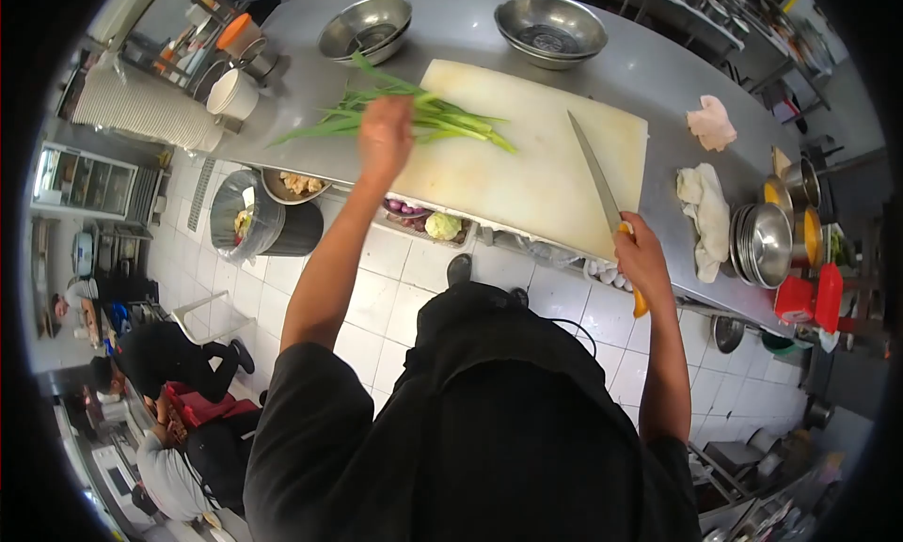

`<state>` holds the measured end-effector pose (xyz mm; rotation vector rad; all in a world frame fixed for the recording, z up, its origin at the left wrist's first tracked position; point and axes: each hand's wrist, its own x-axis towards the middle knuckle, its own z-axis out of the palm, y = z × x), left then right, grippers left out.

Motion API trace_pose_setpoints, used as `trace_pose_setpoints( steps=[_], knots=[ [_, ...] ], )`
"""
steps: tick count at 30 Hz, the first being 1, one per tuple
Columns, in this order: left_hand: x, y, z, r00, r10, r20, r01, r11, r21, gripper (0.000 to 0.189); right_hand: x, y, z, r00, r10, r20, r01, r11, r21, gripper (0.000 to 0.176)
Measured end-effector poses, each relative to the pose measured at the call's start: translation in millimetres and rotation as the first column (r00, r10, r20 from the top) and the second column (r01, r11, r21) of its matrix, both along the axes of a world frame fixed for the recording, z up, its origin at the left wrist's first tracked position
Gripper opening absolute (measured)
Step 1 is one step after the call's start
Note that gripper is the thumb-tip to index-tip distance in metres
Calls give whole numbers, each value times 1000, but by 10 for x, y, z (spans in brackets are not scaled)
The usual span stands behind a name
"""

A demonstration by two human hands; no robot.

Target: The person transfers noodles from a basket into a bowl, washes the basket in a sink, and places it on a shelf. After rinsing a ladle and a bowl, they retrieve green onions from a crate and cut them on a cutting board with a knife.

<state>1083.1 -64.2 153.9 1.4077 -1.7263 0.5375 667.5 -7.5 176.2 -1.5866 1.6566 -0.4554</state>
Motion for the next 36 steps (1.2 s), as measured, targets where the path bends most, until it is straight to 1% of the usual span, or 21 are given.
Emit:
trace_pose_setpoints(
  steps=[1,3,5,6,8,10,11,13,14,15,16,17,18,19,21,22,23,24,27,34,36],
  knots=[
    [80,-21,113,999,37,3,-36,996,-84,15,-45,73,26,991,-72,112,59,992,111,42],
    [84,-17,578,985,65,-157,-83,990,-113,18,-125,254,125,983,-115,145,89,981,170,43],
    [-76,-37,1101,967,41,-252,-88,980,-180,18,-201,393,209,973,-147,176,104,968,230,43],
    [-185,-69,1313,968,38,-250,-83,981,-175,18,-236,455,238,963,-177,201,126,961,245,43],
    [-514,-187,1623,967,-177,-181,92,912,-399,17,-302,556,241,951,-208,229,147,956,256,43],
    [-898,-244,1733,978,-197,63,204,867,-454,21,-378,621,230,934,-268,234,212,948,239,43],
    [-1129,-248,1635,970,-228,89,245,884,-398,23,-407,660,234,933,-270,237,215,948,234,43],
    [-1601,-262,1129,938,-317,136,342,910,-235,24,-448,725,236,917,-333,219,293,936,196,49],
    [-1834,-294,749,911,-389,139,411,889,-202,20,-473,747,214,914,-339,221,299,934,197,49],
    [-2017,-249,388,845,-530,68,532,846,-33,19,-512,781,174,935,-285,210,263,957,127,51],
    [-2112,-184,50,812,-578,85,576,816,49,20,-563,827,143,953,-238,188,231,971,58,54],
    [-2132,-151,-295,786,-612,87,595,788,160,20,-597,875,131,948,-266,176,259,964,62,54],
    [-2147,-123,-506,758,-647,85,608,747,268,19,-608,905,129,982,-182,40,184,983,-27,55],
    [-2191,-113,-525,740,-669,70,633,728,264,19,-609,920,142,989,-101,-105,90,991,-101,57],
    [-2181,-41,-551,797,-599,-74,598,767,232,20,-567,1001,252,989,-81,-126,66,991,-119,58],
    [-2178,-25,-545,793,-590,-150,609,760,228,19,-557,1021,274,982,-5,-190,-21,990,-138,57],
    [-2156,-1,-531,792,-589,-161,611,758,230,19,-542,1013,301,964,76,-256,-118,981,-156,57],
    [-2124,9,-506,798,-565,-210,602,767,222,18,-514,997,328,956,110,-272,-143,984,-107,55],
    [-2065,23,-503,812,-523,-260,577,786,223,15,-411,991,337,944,148,-295,-204,965,-167,55],
    [-2143,15,-579,796,-502,-339,578,797,177,11,-223,836,420,905,174,-388,-234,965,-115,52],
    [-2154,10,-592,793,-498,-350,578,796,177,10,-197,808,427,886,201,-418,-266,959,-101,46]
  ],
)
